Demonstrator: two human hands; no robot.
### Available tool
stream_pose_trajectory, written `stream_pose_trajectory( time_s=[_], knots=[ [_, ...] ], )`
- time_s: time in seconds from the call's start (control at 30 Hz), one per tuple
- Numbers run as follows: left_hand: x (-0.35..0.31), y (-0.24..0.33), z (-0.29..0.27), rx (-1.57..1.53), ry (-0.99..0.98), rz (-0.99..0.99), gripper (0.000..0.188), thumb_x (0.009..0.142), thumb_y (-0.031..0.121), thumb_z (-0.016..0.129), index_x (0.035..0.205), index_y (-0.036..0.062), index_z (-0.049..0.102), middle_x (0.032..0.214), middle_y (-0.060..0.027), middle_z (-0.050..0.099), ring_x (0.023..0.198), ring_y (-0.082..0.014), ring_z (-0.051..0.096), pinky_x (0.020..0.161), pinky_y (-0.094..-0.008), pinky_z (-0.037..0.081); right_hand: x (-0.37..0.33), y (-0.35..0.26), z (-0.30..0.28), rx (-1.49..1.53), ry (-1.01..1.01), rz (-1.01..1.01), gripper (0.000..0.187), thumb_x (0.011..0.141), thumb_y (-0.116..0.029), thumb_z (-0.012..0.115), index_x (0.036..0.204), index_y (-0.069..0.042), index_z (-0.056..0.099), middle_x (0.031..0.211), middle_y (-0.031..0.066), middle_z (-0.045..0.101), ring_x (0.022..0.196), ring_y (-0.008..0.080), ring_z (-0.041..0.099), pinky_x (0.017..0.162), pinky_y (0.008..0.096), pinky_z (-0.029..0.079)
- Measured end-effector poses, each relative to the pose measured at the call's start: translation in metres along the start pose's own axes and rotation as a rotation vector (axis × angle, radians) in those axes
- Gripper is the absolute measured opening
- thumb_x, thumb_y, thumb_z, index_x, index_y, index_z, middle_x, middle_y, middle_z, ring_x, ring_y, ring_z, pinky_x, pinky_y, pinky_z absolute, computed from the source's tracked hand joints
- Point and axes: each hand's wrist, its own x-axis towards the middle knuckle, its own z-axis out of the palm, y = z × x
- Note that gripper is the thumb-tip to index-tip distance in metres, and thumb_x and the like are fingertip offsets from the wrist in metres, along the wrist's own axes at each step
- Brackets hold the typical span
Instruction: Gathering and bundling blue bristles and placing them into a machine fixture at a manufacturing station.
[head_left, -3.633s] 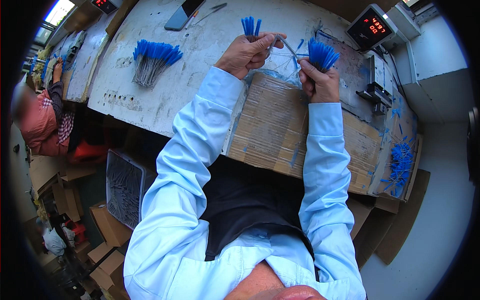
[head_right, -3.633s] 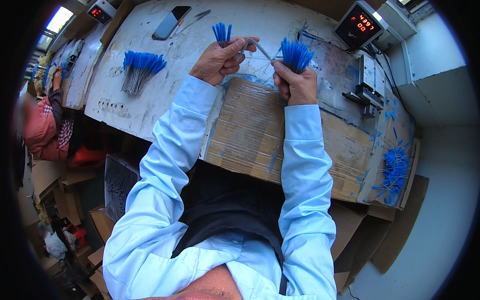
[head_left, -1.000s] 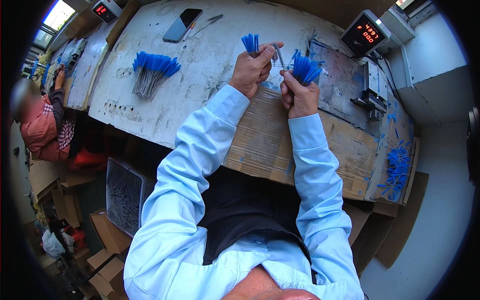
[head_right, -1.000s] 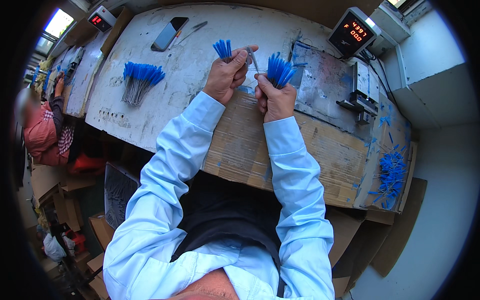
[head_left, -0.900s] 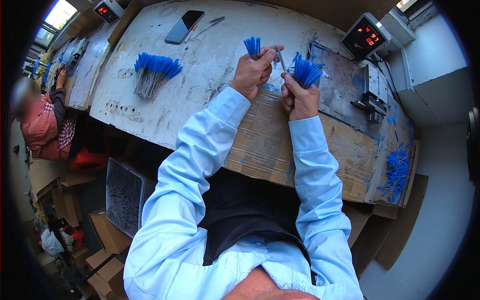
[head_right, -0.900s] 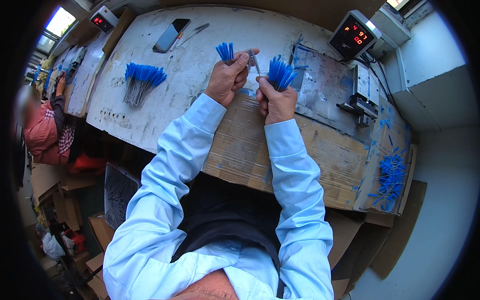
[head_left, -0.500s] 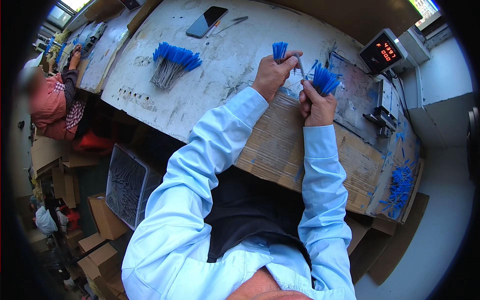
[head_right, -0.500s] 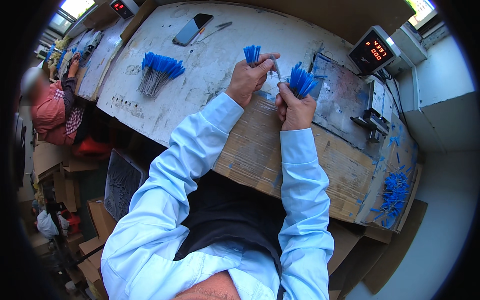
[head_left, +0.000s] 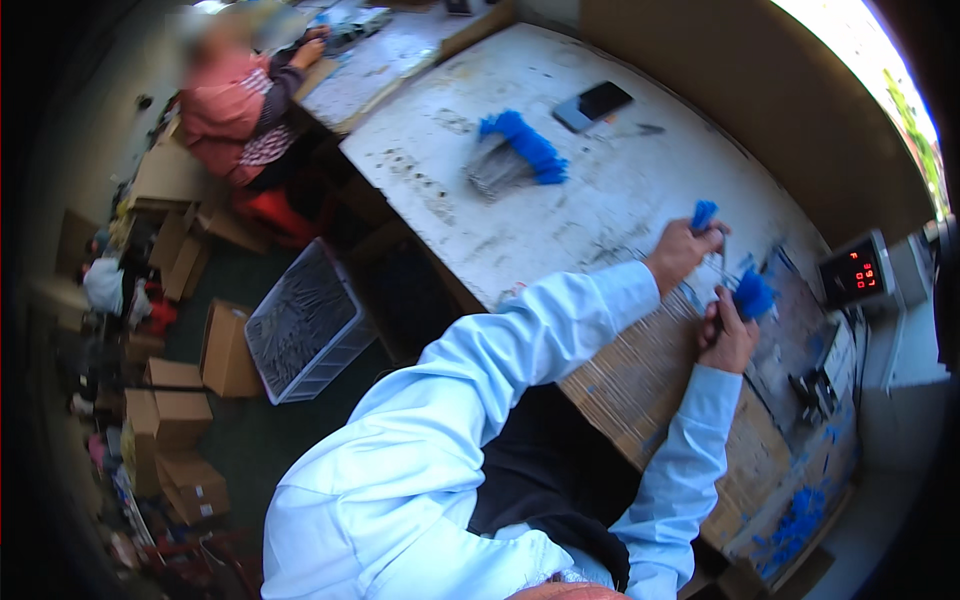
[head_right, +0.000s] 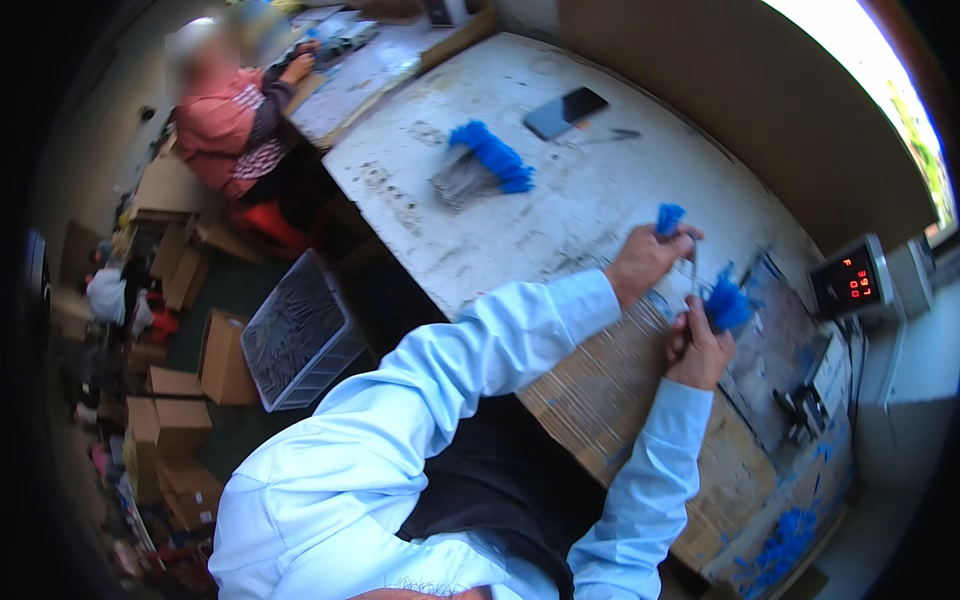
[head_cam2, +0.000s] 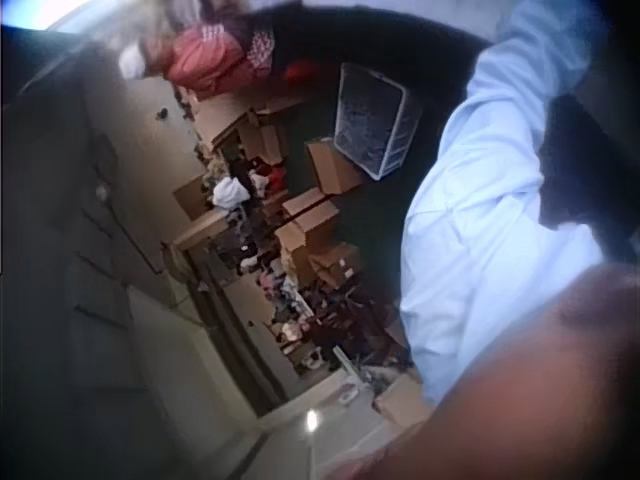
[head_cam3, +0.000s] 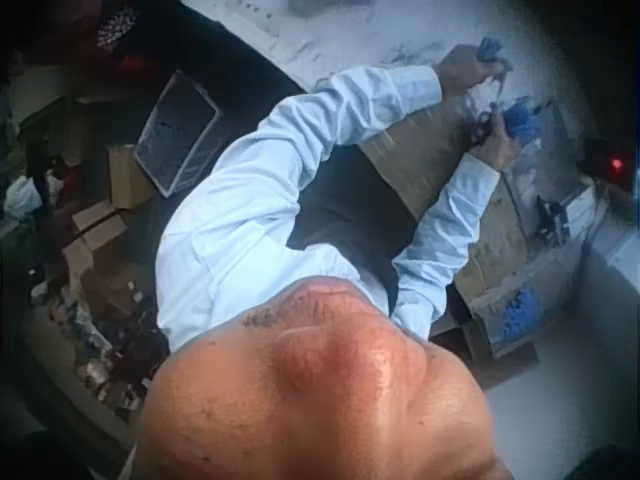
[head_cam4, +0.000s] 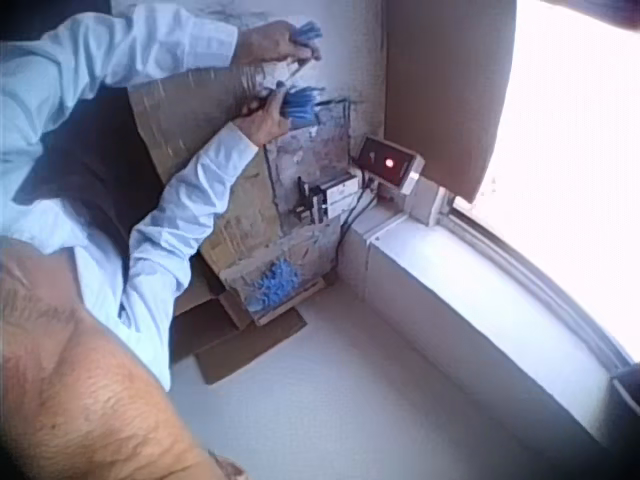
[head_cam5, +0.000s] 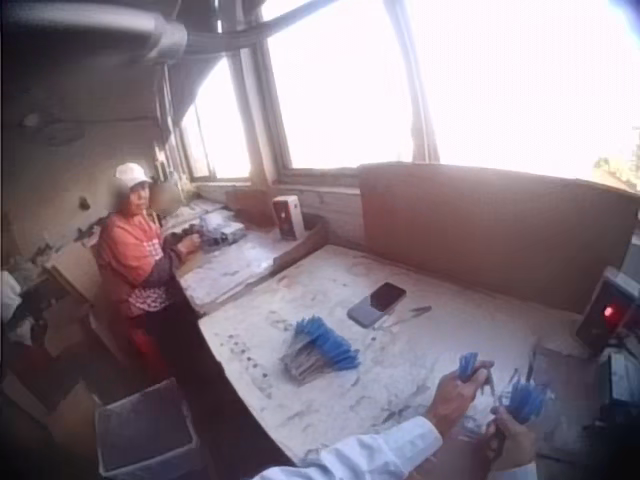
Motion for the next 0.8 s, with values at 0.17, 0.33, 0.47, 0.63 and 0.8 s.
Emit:
stream_pose_trajectory(
  time_s=[0.17,0.33,0.47,0.63,0.8],
  knots=[
    [-0.004,0.004,-0.003,0.041,0.09,-0.019,0.02,0.096,0.018,0.062,0.106,0.0034,0.072,0.087,-0.0055,0.069,0.08,-0.0141,0.061,0.072,-0.0273,0.048,-0.004,0.006,0.002,-0.05,-0.046,-0.006,0.02,0.095,-0.021,0.068,0.104,-0.003,0.067,0.065,0.0024,0.061,0.043,0.0088,0.044,0.038,0.0223,0.03],
    [-0.005,0.013,-0.006,0.05,0.108,-0.037,0.019,0.096,0.017,0.063,0.103,0.0023,0.072,0.087,-0.0059,0.069,0.08,-0.0146,0.063,0.073,-0.0284,0.049,-0.002,0.007,0.006,-0.065,-0.051,-0.014,0.021,0.095,-0.022,0.067,0.103,-0.002,0.067,0.065,0.0027,0.061,0.042,0.0087,0.043,0.038,0.0223,0.03],
    [-0.002,0.013,-0.005,0.048,0.089,-0.026,0.018,0.095,0.016,0.063,0.102,0.0011,0.071,0.088,-0.007,0.07,0.082,-0.0163,0.064,0.078,-0.03,0.051,0.0,0.005,0.007,-0.084,-0.053,-0.016,0.021,0.095,-0.022,0.068,0.103,-0.002,0.067,0.065,0.0028,0.061,0.041,0.0093,0.043,0.038,0.0223,0.03],
    [0.0,0.012,-0.004,0.056,0.079,-0.022,0.018,0.095,0.016,0.063,0.102,0.0011,0.071,0.088,-0.0077,0.069,0.084,-0.0175,0.064,0.082,-0.0308,0.052,0.0,0.005,0.007,-0.084,-0.041,-0.016,0.021,0.095,-0.022,0.068,0.103,-0.002,0.068,0.065,0.0031,0.062,0.042,0.0096,0.045,0.038,0.0221,0.03],
    [-0.004,0.012,-0.003,0.049,0.094,-0.032,0.017,0.095,0.016,0.064,0.101,0.0012,0.071,0.089,-0.0077,0.069,0.085,-0.0175,0.065,0.081,-0.0309,0.052,-0.002,0.006,0.007,-0.093,-0.046,-0.007,0.021,0.095,-0.022,0.068,0.103,-0.003,0.068,0.065,0.0033,0.062,0.042,0.0095,0.046,0.038,0.022,0.031]
  ],
)
